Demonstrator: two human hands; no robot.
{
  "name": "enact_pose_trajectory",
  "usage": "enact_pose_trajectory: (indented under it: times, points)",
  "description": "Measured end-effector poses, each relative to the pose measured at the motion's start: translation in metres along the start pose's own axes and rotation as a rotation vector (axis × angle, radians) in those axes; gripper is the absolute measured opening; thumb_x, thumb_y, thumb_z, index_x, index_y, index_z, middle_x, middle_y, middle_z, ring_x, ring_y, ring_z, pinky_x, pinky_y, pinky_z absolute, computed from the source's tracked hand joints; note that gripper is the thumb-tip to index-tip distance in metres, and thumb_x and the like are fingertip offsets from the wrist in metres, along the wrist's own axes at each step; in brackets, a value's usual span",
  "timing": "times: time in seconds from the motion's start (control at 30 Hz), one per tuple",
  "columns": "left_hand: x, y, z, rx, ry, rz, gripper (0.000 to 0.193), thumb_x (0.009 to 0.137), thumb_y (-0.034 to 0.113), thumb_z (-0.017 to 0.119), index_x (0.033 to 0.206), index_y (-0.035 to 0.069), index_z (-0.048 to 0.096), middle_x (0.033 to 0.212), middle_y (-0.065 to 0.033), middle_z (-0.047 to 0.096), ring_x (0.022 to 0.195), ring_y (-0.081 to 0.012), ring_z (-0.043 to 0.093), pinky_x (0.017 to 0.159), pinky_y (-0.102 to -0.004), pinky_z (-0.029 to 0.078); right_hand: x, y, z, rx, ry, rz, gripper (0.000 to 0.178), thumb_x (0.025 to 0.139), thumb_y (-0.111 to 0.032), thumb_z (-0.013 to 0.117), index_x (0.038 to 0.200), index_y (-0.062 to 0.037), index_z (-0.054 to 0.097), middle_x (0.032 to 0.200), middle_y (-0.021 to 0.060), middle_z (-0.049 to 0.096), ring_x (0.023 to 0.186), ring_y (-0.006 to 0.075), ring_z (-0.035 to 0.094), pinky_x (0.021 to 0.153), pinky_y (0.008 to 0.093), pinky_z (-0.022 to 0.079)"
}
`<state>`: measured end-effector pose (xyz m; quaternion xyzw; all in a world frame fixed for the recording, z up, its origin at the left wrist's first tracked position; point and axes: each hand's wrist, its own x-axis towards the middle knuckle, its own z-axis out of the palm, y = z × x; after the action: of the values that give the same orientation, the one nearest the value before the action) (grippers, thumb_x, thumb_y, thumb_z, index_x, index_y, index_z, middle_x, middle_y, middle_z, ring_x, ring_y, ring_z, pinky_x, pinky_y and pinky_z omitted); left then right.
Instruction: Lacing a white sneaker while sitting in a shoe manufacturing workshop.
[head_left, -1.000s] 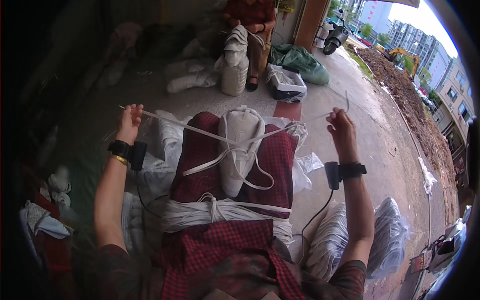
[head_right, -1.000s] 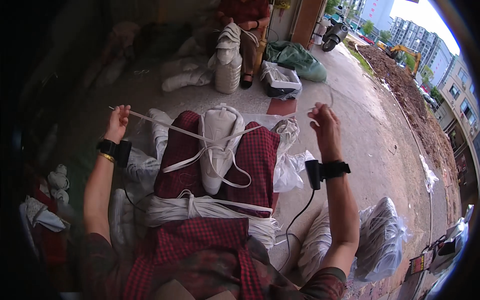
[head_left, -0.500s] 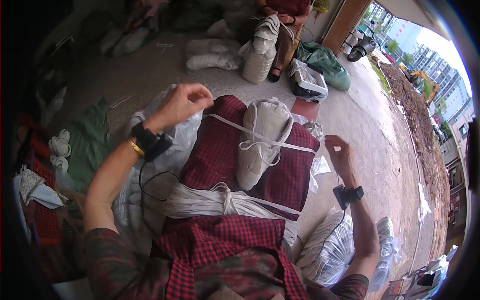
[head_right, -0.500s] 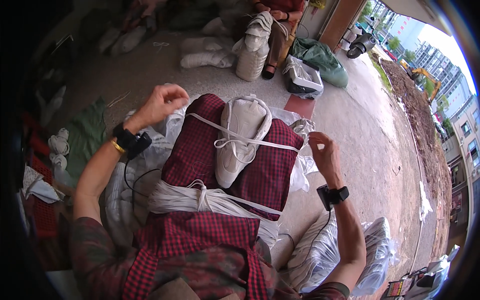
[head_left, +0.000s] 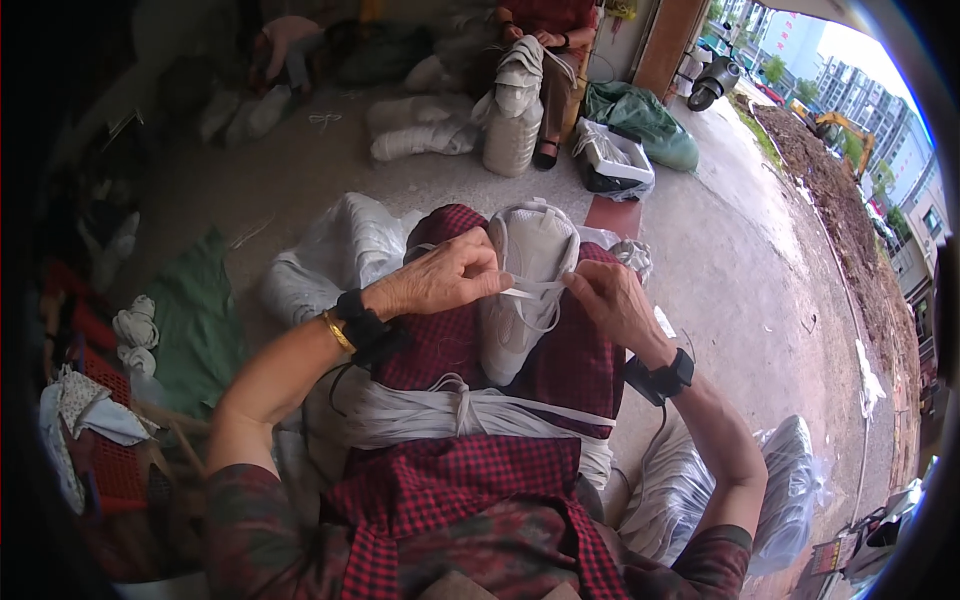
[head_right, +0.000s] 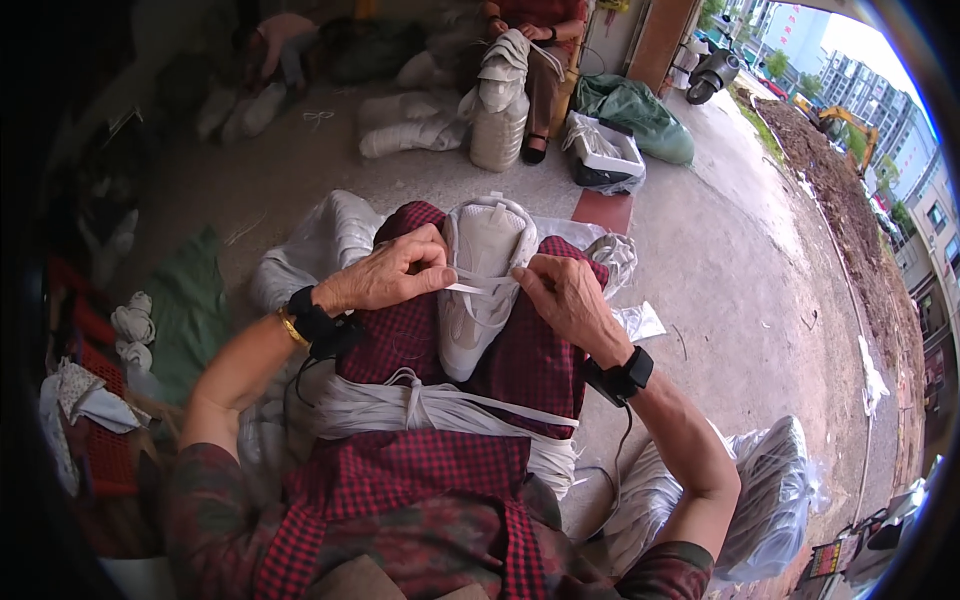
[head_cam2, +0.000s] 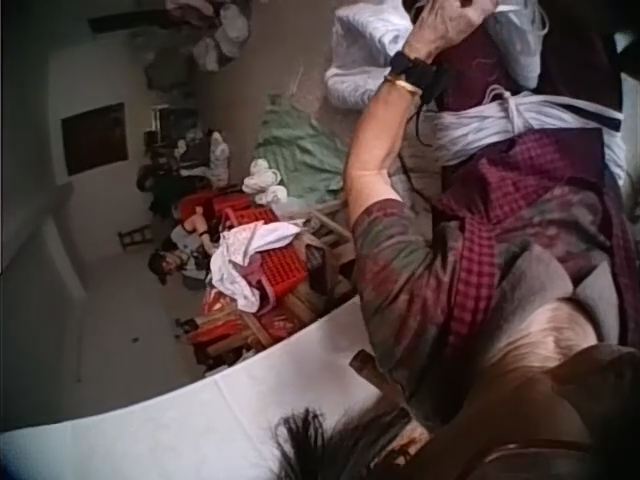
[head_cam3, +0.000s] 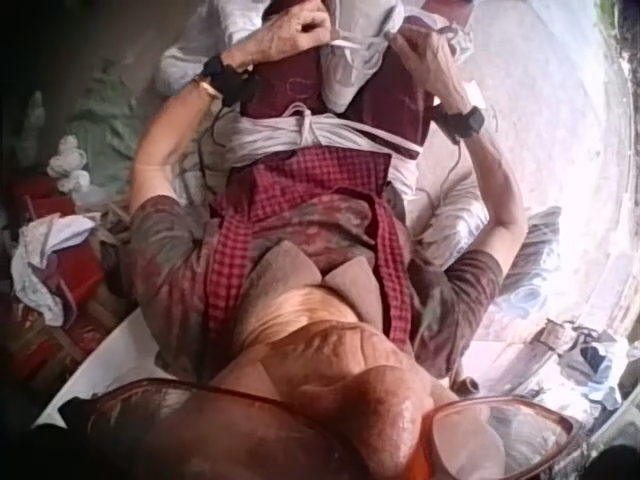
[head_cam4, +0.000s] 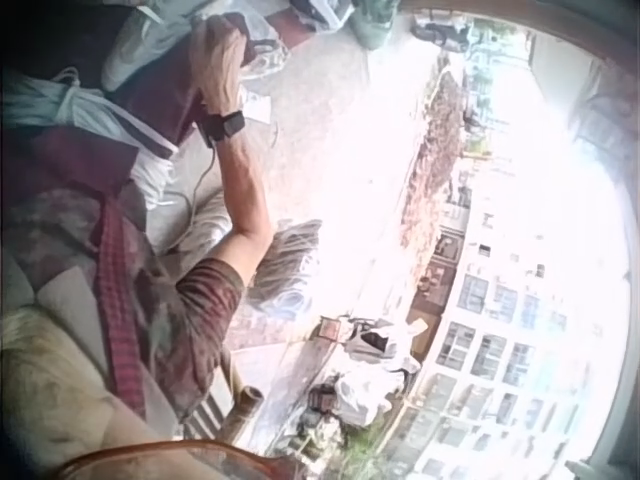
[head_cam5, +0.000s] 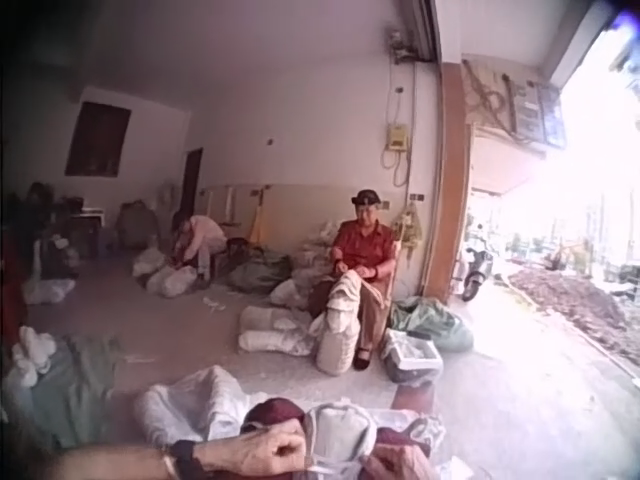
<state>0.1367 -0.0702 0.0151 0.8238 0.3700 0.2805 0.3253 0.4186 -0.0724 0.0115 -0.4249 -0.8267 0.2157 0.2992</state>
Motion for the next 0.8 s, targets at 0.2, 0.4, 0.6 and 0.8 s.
enact_pose_trajectory:
  times: [0.2,0.4,0.6,0.8]
  points:
    - [-0.004,0.004,0.007,0.131,0.105,0.042,0.031,0.086,0.015,0.075,0.076,0.006,0.047,0.081,0.0003,0.047,0.074,-0.0107,0.048,0.067,-0.0283,0.042,0.000,0.003,-0.002,0.035,-0.024,0.005,0.040,0.097,-0.028,0.061,0.076,0.0053,0.062,0.054,0.0087,0.040,0.049,0.0154,0.036,0.048,0.0379,0.031]
    - [0.001,-0.008,0.003,-0.234,0.086,-0.050,0.021,0.089,0.007,0.068,0.079,0.007,0.050,0.081,0.0024,0.057,0.073,-0.0027,0.053,0.064,-0.0195,0.045,-0.003,0.003,0.002,0.052,0.025,-0.007,0.040,0.097,-0.028,0.062,0.075,0.0049,0.061,0.053,0.0102,0.041,0.047,0.0201,0.036,0.048,0.0388,0.033]
    - [0.007,0.016,0.008,0.165,0.102,-0.030,0.019,0.083,0.011,0.076,0.084,0.000,0.059,0.077,-0.0047,0.059,0.068,-0.0112,0.057,0.065,-0.0279,0.046,-0.003,0.011,0.002,0.043,-0.052,0.050,0.036,0.098,-0.028,0.062,0.080,0.0025,0.063,0.060,0.0046,0.046,0.056,0.0115,0.042,0.052,0.0348,0.037]
    - [0.003,0.019,0.013,0.393,0.184,0.092,0.026,0.075,0.014,0.081,0.077,0.000,0.059,0.079,-0.0085,0.057,0.072,-0.0226,0.057,0.067,-0.0355,0.046,-0.004,0.008,0.004,0.178,0.036,0.044,0.039,0.093,-0.030,0.067,0.073,0.0031,0.061,0.054,0.0079,0.044,0.050,0.0142,0.040,0.049,0.0369,0.035]
